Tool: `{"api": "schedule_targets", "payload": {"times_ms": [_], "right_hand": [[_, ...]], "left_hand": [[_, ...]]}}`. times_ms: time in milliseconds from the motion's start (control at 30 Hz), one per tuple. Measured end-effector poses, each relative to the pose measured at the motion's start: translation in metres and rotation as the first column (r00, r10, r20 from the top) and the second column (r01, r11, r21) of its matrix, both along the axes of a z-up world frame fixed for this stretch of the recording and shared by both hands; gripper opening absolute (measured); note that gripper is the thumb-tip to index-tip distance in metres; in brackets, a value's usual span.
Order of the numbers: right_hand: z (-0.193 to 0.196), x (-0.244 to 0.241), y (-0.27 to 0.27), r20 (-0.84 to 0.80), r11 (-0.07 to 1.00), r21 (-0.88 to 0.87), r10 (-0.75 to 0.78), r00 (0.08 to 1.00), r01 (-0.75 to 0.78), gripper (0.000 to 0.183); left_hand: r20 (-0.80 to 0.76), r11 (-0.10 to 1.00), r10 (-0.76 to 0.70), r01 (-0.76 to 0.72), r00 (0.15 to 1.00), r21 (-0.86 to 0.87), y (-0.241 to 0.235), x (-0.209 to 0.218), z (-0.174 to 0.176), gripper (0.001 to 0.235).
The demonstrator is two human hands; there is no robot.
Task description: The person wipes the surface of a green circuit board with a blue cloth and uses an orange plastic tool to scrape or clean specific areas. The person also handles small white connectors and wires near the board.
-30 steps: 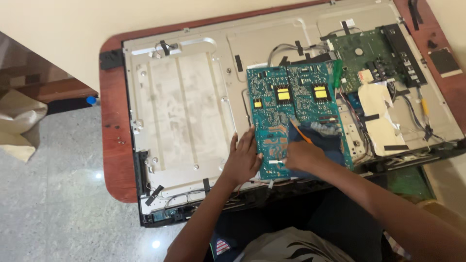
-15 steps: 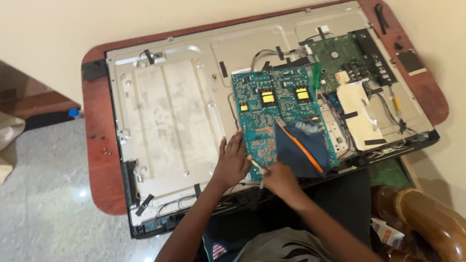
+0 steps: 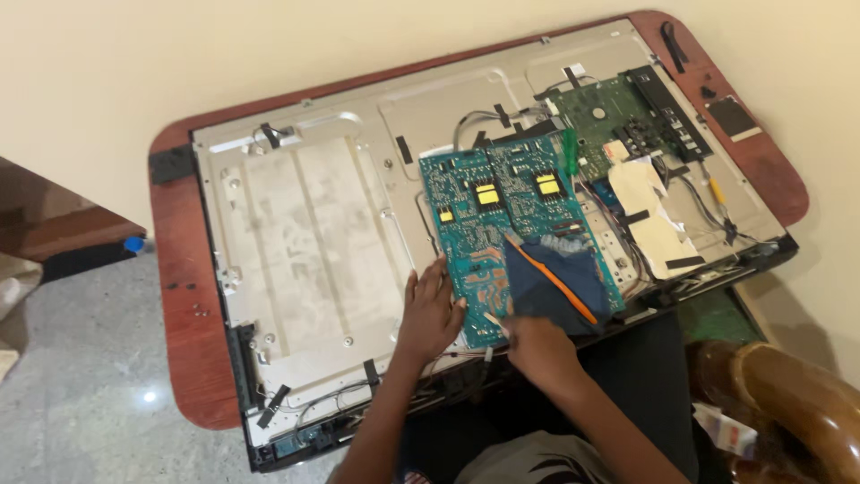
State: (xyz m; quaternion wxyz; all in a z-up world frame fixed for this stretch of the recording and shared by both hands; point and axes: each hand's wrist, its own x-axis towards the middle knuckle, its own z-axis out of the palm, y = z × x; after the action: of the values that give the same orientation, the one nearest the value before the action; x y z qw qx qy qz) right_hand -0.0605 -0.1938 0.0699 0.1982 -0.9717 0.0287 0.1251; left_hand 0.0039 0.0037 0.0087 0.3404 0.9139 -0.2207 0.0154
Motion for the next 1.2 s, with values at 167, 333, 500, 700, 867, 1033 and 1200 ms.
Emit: {"api": "schedule_targets", "payload": {"times_ms": [167,333,500,700,867,1033,1200], "right_hand": [[-0.017,-0.023,0.010,-0.041,0.950,-0.287,0.113,0.993,-0.120,0.046],[-0.050,-0.024,0.000,0.008,0.995,0.081,-0.064,0.998,0.063,0.023],[-0.062,-0.027,-0.020,-0.461,0.497,0.698,-0.239,0.854,0.516,0.040],[-0.047,-0.045,-0.031,-0.480,0.357,0.786,-0.162,0.862,0.505,0.038],[-0.053,-0.074,-0.053,-0.184,0.531,0.833,-0.001,0.983,0.156,0.033],[-0.092,-0.096,-0.086,-0.248,0.154,0.963,0.184,0.951,0.221,0.032],[-0.145,-0.105,-0.088,-0.302,-0.108,0.936,0.236,0.924,0.334,0.034]], "left_hand": [[0.049,0.997,0.051,-0.047,0.998,-0.066,-0.003,-0.001,-0.002,0.060],[0.129,0.970,0.140,-0.110,0.982,-0.216,0.002,0.000,-0.008,0.051],[0.168,0.979,0.147,-0.119,0.975,-0.164,0.000,-0.023,-0.001,0.034],[-0.433,0.718,0.254,-0.468,0.865,-0.515,-0.039,-0.073,0.010,0.024],[-0.768,0.453,-0.089,-0.661,0.635,-0.599,-0.048,-0.090,0.012,0.034],[-0.769,0.502,-0.154,-0.622,0.620,-0.601,-0.050,-0.111,0.012,0.035],[-0.728,0.572,-0.239,-0.513,0.642,-0.640,-0.055,-0.121,0.027,0.028]]}}
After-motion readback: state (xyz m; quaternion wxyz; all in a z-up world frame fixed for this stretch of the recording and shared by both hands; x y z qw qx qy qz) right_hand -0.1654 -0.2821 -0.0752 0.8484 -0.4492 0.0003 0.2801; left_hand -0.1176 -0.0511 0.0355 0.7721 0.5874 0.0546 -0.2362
